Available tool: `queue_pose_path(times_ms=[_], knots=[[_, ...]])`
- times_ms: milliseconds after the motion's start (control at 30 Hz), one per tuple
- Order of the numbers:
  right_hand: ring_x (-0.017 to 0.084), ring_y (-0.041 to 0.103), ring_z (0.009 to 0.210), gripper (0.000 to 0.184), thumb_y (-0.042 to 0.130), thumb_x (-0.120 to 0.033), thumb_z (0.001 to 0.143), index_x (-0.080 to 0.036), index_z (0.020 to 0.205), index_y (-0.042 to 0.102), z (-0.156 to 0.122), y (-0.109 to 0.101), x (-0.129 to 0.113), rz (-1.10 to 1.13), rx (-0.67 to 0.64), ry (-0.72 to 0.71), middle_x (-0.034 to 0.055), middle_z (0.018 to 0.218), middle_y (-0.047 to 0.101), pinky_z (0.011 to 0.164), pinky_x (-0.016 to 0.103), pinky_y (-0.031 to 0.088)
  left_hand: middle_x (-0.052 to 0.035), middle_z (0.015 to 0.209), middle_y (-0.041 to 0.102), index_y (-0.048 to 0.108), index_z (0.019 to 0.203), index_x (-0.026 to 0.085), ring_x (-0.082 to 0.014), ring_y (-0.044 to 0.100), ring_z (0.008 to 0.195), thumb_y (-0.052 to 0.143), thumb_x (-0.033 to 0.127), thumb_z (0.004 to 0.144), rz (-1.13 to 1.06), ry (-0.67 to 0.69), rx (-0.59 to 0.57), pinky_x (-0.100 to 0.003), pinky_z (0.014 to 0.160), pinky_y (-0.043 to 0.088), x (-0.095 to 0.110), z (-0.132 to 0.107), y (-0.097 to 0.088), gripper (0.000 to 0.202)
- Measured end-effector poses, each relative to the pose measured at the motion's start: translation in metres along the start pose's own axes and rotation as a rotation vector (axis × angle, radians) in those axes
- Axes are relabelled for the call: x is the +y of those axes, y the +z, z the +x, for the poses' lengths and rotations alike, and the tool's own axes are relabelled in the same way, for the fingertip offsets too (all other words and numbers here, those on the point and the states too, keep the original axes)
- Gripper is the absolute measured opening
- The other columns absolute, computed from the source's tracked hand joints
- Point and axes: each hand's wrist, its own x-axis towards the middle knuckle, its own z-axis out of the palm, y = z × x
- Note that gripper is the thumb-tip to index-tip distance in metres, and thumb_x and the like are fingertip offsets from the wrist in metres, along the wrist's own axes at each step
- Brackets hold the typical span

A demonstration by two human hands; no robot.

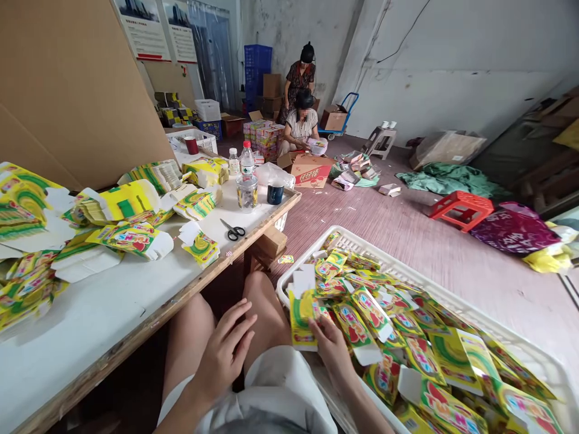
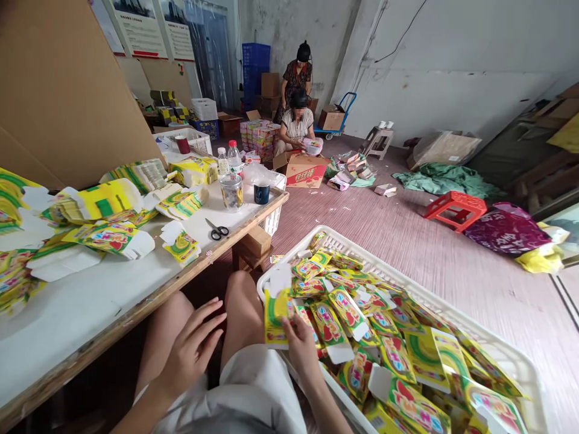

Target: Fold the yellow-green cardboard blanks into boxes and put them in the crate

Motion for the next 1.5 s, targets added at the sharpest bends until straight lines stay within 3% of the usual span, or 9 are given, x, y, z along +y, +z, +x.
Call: queue_pose_path(times_ms=[133,233,367,467,667,933,1233,1367,1500], knots=[[0.029,0.07,0.062,0.053,0.079,-0.073,0.056,-0.022,0.064,0.066,-0.012,-0.054,0.004,-0.077,0.22,0.059,0.0042,0.059,0.072,0.052,0.035,0.054,-0.0091,0.132,0.066,0.062,0.131,0.029,-0.026,0.062,0.125,0.056,0.01,0.093,-0.087,-0.093,0.03,-0.042,0.103,0.056,-0.004,0.002,0.007,0.043],[0.029,0.07,0.065,0.051,0.078,-0.072,0.059,-0.023,0.063,0.064,-0.024,-0.058,0.004,-0.101,0.267,0.074,0.0054,0.064,0.074,0.053,0.034,0.054,-0.0082,0.127,0.069,0.066,0.127,0.029,-0.0261,0.064,0.121,0.057,0.015,0.093,-0.205,-0.188,0.03,-0.043,0.103,0.055,0.001,0.005,0.013,0.037],[0.03,0.071,0.077,0.052,0.073,-0.073,0.067,-0.023,0.078,0.069,-0.038,-0.014,0.002,-0.063,0.182,0.036,0.0071,0.082,0.076,0.062,0.036,0.056,-0.0104,0.134,0.067,0.064,0.131,0.026,-0.0293,0.062,0.125,0.06,0.029,0.095,-0.601,-0.48,-0.062,-0.046,0.107,0.051,0.02,0.014,0.018,0.037],[0.028,0.069,0.078,0.047,0.073,-0.07,0.072,-0.024,0.08,0.068,-0.046,0.029,-0.005,0.07,-0.137,0.007,0.0063,0.078,0.073,0.067,0.037,0.056,-0.0136,0.132,0.069,0.063,0.133,0.021,-0.034,0.062,0.125,0.063,0.043,0.093,-1.088,-0.72,-0.2,-0.047,0.105,0.052,0.033,0.021,0.017,0.046],[0.018,0.06,0.061,0.042,0.083,-0.056,0.071,-0.025,0.086,0.058,-0.05,0.067,-0.011,0.323,-0.213,0.095,-0.0016,0.069,0.065,0.062,0.03,0.051,-0.0135,0.117,0.076,0.071,0.121,0.022,-0.0358,0.069,0.113,0.07,0.061,0.081,-1.408,-0.815,-0.212,-0.048,0.098,0.054,0.036,0.027,0.007,0.057],[0.021,0.063,0.082,0.039,0.083,-0.054,0.072,-0.022,0.088,0.067,-0.049,0.064,-0.014,0.222,-0.188,0.043,0.0047,0.089,0.07,0.078,0.033,0.051,-0.0128,0.115,0.077,0.071,0.121,0.02,-0.0339,0.069,0.111,0.075,0.047,0.082,-1.361,-0.836,-0.099,-0.043,0.095,0.055,0.031,0.02,0.01,0.047],[0.014,0.05,0.059,0.04,0.076,-0.056,0.079,-0.02,0.074,0.059,-0.05,0.066,-0.012,0.033,-0.136,-0.024,-0.0016,0.066,0.059,0.057,0.026,0.043,-0.0099,0.108,0.078,0.063,0.116,0.021,-0.0283,0.073,0.101,0.076,0.045,0.081,-1.057,-0.947,-0.045,-0.034,0.081,0.059,0.035,0.023,0.008,0.045],[0.014,0.052,0.064,0.034,0.075,-0.047,0.083,-0.024,0.102,0.059,-0.045,0.058,-0.019,-0.024,-0.166,-0.13,0.0001,0.086,0.064,0.06,0.026,0.045,-0.0106,0.116,0.075,0.04,0.134,0.027,-0.0254,0.073,0.1,0.073,0.042,0.084,-0.936,-0.883,-0.018,-0.034,0.082,0.058,0.039,0.021,0.003,0.062],[0.016,0.059,0.073,0.046,0.067,-0.042,0.092,-0.031,0.133,0.049,-0.037,0.047,-0.031,-0.055,-0.366,-0.212,0.0034,0.105,0.066,0.07,0.029,0.05,-0.0119,0.127,0.071,0.041,0.14,0.028,-0.0265,0.069,0.109,0.066,0.038,0.089,-0.937,-0.825,-0.168,-0.035,0.088,0.056,0.04,0.024,-0.011,0.057]])
